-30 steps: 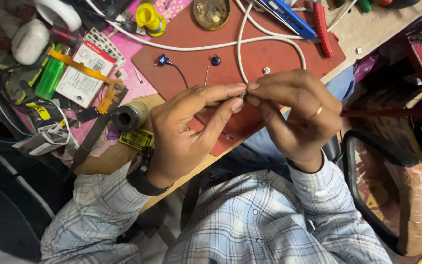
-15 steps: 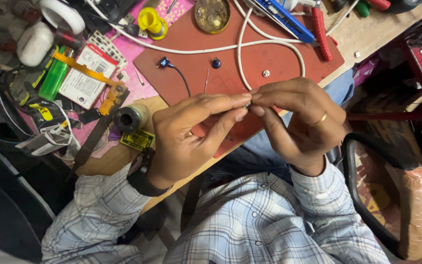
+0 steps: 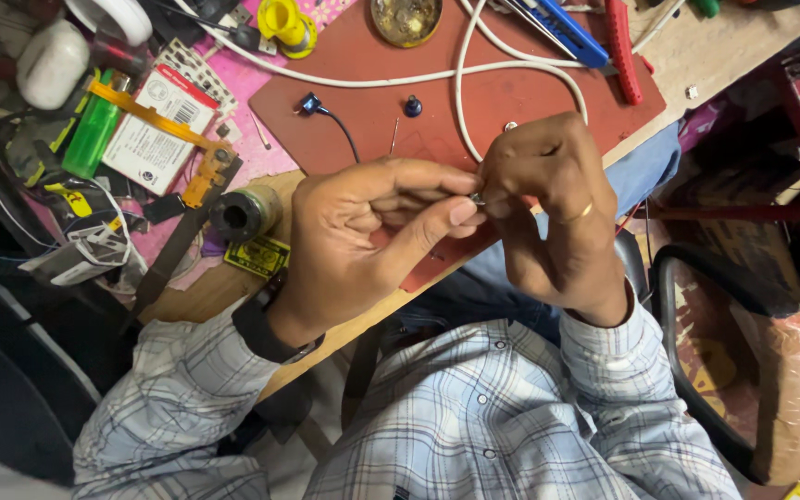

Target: The person sits at a cluttered electronics workbench and works on a small round component, first manipulating it by hand, then using pliers to grip and adjust it. They then pick up multimeter probes and touch them to the component to test it.

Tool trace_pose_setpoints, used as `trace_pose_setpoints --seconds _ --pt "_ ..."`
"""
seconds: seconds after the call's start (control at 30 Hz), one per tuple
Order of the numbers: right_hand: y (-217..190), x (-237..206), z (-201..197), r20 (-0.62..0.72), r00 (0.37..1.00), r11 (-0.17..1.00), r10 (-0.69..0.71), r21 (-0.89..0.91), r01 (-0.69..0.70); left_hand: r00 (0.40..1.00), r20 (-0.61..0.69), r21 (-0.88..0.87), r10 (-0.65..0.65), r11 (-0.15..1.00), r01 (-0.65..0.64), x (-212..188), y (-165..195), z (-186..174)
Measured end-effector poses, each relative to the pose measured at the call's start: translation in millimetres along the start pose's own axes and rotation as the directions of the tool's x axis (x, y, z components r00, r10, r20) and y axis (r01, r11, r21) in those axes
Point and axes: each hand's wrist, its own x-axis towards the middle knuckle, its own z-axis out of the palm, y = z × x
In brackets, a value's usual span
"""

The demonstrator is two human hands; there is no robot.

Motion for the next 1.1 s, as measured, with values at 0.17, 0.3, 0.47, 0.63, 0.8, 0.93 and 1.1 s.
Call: trace_pose_setpoints --seconds 0.17,0.3,0.47,0.63,0.8,0.93,1.1 --pt "-11.7 2.7 -0.8 0.004 0.984 0.973 0.179 0.149 -0.178 0.995 -0.020 0.193 0.102 0.976 -0.096 -2.5 3.3 1.4" --pt "-14.1 5.8 -6.9 0.053 0.980 0.972 0.190 0.128 -0.195 0.991 -0.035 0.191 0.126 0.975 -0.118 -0.6 1.5 1.4" --pt "-9.5 5.8 -12.8 0.099 0.979 0.967 0.177 0.169 -0.192 0.996 -0.015 0.136 0.085 0.987 -0.082 -0.6 -0.8 -0.3" --pt "-10.6 5.9 -8.5 0.014 0.989 0.979 0.149 0.138 -0.150 0.994 -0.020 0.131 0.103 0.986 -0.100 -0.5 -3.4 0.7" --pt "-16.9 8.0 -4.9 -0.086 0.985 0.986 0.149 0.084 -0.142 0.997 -0.020 0.127 0.076 0.989 -0.073 -0.6 -3.5 1.8" --pt "-20.1 8.4 -5.8 -0.118 0.978 0.983 0.174 0.082 -0.165 0.998 -0.030 0.109 0.060 0.992 -0.056 -1.0 -3.1 2.9" --pt "-22.6 8.7 -7.8 -0.127 0.959 0.961 0.253 0.148 -0.234 0.996 -0.015 0.181 0.090 0.980 -0.086 -1.7 -1.6 1.4"
